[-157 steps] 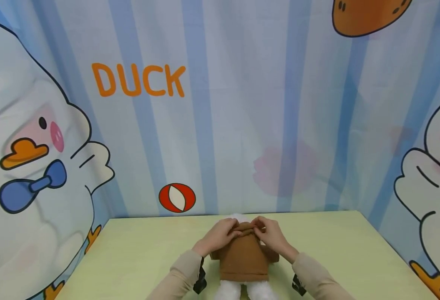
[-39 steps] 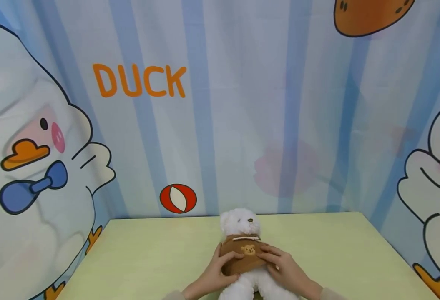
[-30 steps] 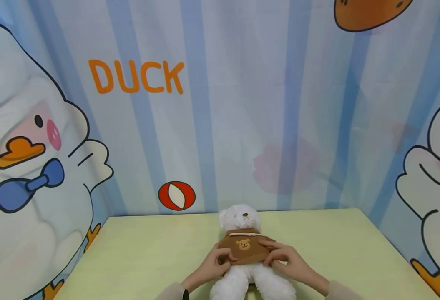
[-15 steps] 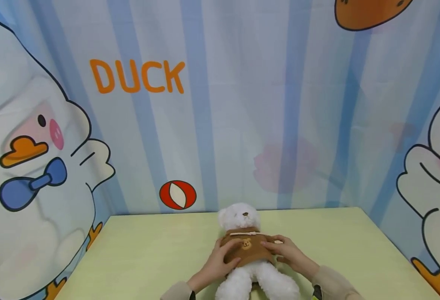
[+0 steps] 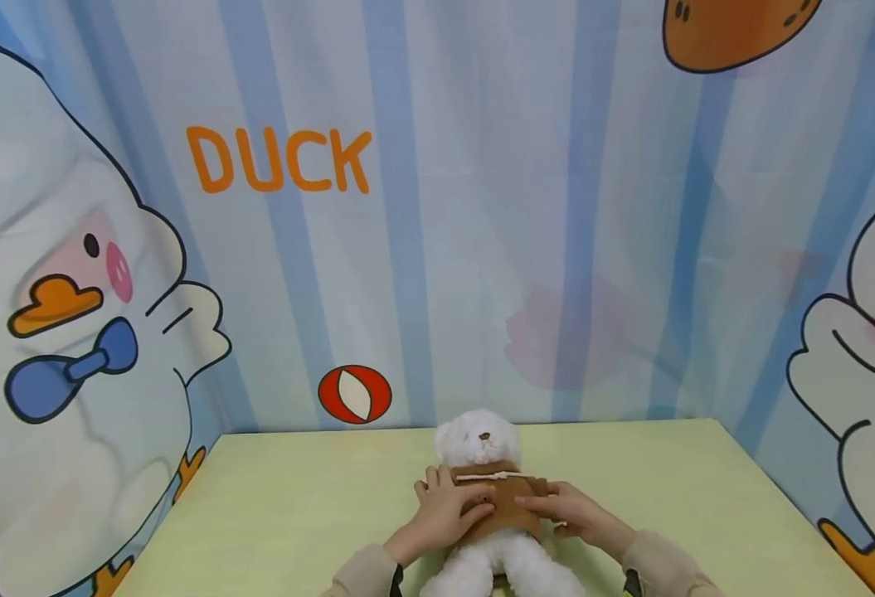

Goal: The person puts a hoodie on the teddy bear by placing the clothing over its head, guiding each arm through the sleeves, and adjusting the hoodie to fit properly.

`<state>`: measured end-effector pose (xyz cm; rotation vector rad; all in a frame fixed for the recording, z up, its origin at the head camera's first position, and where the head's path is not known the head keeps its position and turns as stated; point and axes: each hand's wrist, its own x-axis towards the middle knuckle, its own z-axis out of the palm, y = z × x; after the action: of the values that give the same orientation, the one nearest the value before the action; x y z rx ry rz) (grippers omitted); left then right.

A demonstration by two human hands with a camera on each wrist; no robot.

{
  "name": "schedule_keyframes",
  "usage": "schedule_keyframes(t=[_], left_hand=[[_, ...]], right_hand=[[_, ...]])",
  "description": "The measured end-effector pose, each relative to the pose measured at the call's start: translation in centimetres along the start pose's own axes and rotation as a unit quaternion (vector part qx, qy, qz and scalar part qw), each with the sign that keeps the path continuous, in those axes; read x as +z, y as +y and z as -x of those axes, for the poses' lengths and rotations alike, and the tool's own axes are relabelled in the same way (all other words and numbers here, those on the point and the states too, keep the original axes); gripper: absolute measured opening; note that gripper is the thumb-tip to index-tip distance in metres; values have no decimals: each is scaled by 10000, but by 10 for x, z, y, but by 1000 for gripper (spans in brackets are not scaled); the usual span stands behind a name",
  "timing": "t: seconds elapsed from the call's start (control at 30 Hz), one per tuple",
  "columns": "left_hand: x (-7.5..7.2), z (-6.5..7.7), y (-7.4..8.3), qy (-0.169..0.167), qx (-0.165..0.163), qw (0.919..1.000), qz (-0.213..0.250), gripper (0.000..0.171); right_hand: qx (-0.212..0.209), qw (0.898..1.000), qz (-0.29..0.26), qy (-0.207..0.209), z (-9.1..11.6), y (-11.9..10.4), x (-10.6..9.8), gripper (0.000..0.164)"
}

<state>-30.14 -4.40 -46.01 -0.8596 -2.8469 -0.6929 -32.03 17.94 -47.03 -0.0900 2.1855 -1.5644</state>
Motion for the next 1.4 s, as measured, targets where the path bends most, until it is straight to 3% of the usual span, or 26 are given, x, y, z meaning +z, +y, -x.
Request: schedule_keyframes(t=[0.1,0.2,0.27,0.4,0.47,0.53,0.6,0.63,0.67,0.77,0.8,0.87,0.93,1.0,1.1,1.23,1.4], left_hand=[[7,-3,-3,-78,-1,9986,520,27],[9,-4,-5,-452,-29,9966,690,45],[8,-4,-5,-756,24,9959,503,48],[7,-2,1,-1144,159,9933,-86,43],[7,-2,6,-1185,173,9925,-264,40],[7,-3,11,-1154,125,9927,-320,38],[7,-5,16,-1127,48,9929,-372,35],[7,-6,18,-1122,21,9929,-403,35],[7,-7,20,-1121,6,9928,-433,34],[8,-7,23,-1085,-39,9927,-533,32],[9,-8,23,-1058,-65,9930,-525,31],[9,-8,22,-981,-82,9937,-538,29],[9,-7,20,-900,-70,9947,-487,26],[10,-7,18,-843,-36,9955,-430,22],[12,-7,16,-795,13,9965,-275,17],[16,-5,15,-716,-70,9974,-53,12],[19,-4,16,-597,-103,9981,100,11]], right_hand=[[-385,9946,966,-74,-1,1,-1,43],[-823,9811,1735,-238,0,2,-3,36],[-940,9752,1986,-266,1,3,-4,38],[-1089,9666,2309,209,4,5,1,40],[-1360,9515,2677,665,6,7,6,37],[-1705,9284,3108,1116,8,9,11,35],[-1928,9143,3315,1306,9,11,11,27],[-1985,9165,3248,1226,10,12,9,24],[-2023,9255,3045,995,11,14,6,21],[-1521,9746,1596,-404,15,16,-11,27],[-1281,9824,1016,-904,16,16,-17,32],[-826,9819,23,-1702,16,18,-26,38],[-576,9748,-499,-2097,15,20,-32,41],[-717,9743,-468,-2083,13,23,-33,37],[-976,9850,-45,-1425,9,27,-30,26],[-847,9941,262,-632,8,30,-25,22],[-892,9943,472,-335,10,26,-22,14]])
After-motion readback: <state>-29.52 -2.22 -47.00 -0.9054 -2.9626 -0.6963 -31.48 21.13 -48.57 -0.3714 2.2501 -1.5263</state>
